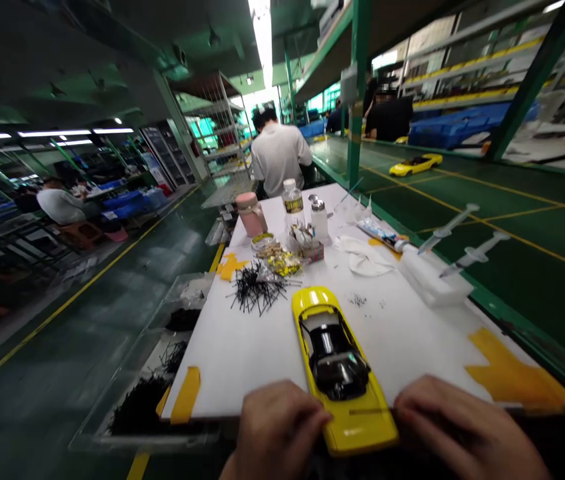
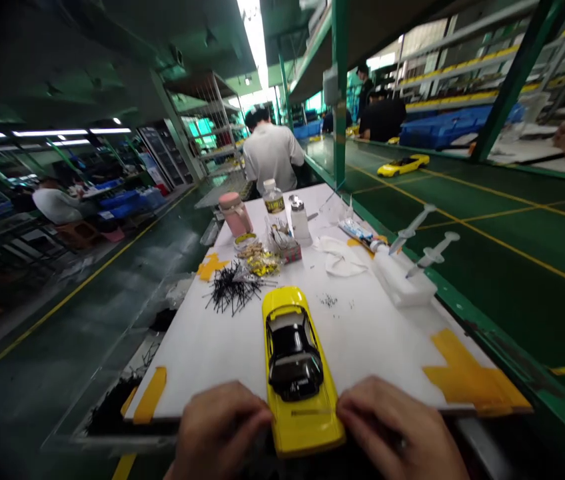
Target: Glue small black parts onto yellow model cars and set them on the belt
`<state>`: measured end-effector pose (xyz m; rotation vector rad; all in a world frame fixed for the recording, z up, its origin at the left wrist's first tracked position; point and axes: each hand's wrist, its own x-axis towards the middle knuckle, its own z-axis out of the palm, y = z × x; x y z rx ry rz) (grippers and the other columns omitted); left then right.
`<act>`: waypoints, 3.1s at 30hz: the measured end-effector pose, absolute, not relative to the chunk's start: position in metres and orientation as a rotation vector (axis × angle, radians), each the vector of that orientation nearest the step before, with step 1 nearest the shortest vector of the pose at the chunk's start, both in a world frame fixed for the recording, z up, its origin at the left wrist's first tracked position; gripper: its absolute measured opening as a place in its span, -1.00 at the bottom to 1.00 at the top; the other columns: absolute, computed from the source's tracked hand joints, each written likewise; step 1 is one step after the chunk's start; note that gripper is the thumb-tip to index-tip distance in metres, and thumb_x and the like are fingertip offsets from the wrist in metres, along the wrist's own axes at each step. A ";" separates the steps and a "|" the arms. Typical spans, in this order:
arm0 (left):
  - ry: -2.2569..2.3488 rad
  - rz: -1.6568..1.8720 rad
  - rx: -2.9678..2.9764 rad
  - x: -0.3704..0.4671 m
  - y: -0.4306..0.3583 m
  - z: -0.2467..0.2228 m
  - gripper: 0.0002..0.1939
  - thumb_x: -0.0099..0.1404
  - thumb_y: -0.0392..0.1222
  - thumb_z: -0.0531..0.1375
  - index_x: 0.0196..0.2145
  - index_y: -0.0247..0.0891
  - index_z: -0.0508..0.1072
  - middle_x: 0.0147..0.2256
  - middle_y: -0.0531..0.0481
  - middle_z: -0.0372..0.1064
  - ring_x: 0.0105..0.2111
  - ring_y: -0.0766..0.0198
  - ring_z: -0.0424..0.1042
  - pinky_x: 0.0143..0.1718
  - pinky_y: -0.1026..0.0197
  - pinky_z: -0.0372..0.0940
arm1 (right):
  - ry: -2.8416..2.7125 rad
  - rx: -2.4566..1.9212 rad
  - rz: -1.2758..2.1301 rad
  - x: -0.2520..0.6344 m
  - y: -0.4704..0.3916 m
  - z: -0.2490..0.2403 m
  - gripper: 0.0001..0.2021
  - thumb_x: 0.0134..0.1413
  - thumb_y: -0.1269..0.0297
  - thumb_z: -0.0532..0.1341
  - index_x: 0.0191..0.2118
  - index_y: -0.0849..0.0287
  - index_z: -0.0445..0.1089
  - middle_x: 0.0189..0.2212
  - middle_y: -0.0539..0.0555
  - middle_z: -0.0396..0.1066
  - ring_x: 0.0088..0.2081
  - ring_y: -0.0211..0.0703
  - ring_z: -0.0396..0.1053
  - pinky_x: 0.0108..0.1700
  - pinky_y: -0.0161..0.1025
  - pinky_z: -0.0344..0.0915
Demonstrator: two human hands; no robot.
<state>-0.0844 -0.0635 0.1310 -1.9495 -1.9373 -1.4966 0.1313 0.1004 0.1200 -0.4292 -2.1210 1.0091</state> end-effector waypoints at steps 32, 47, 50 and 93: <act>-2.437 -2.285 -1.511 -0.077 -0.049 0.093 -0.12 0.43 -0.24 0.30 0.51 0.12 -0.05 0.54 -0.10 -0.03 0.55 0.04 -0.03 0.53 -0.08 0.02 | -2.261 -0.380 0.729 0.104 0.098 0.118 -0.87 0.31 0.54 0.30 -0.21 0.19 0.56 -0.37 0.03 0.55 -0.39 -0.29 0.52 -0.35 -0.40 0.40; -2.509 -2.262 -1.361 -0.067 -0.033 0.101 -0.06 0.25 -0.36 0.27 0.49 0.00 0.04 0.54 -0.06 -0.03 0.55 0.00 -0.01 0.55 -0.03 -0.01 | -2.182 -0.453 0.747 0.106 0.100 0.114 -0.86 0.33 0.51 0.29 -0.16 0.16 0.59 -0.36 0.05 0.55 -0.42 -0.26 0.51 -0.42 -0.38 0.39; -2.498 -2.218 -1.375 -0.068 -0.034 0.098 -0.07 0.25 -0.36 0.27 0.48 0.03 0.06 0.54 -0.04 -0.01 0.55 0.01 -0.02 0.55 -0.04 -0.03 | -2.156 -0.457 0.747 0.111 0.101 0.114 -0.85 0.32 0.52 0.30 -0.14 0.14 0.59 -0.36 0.05 0.55 -0.41 -0.25 0.51 -0.39 -0.36 0.44; -2.475 -2.465 -1.217 -0.077 -0.043 0.100 -0.27 0.32 -0.09 0.46 0.38 0.16 0.37 0.51 -0.03 0.12 0.52 -0.08 0.08 0.49 0.01 0.16 | -1.950 -1.011 1.578 0.177 0.189 0.126 -0.63 0.22 -0.12 0.41 -0.26 0.14 0.68 -0.32 0.14 0.64 -0.54 -0.20 0.46 -0.52 -0.28 0.36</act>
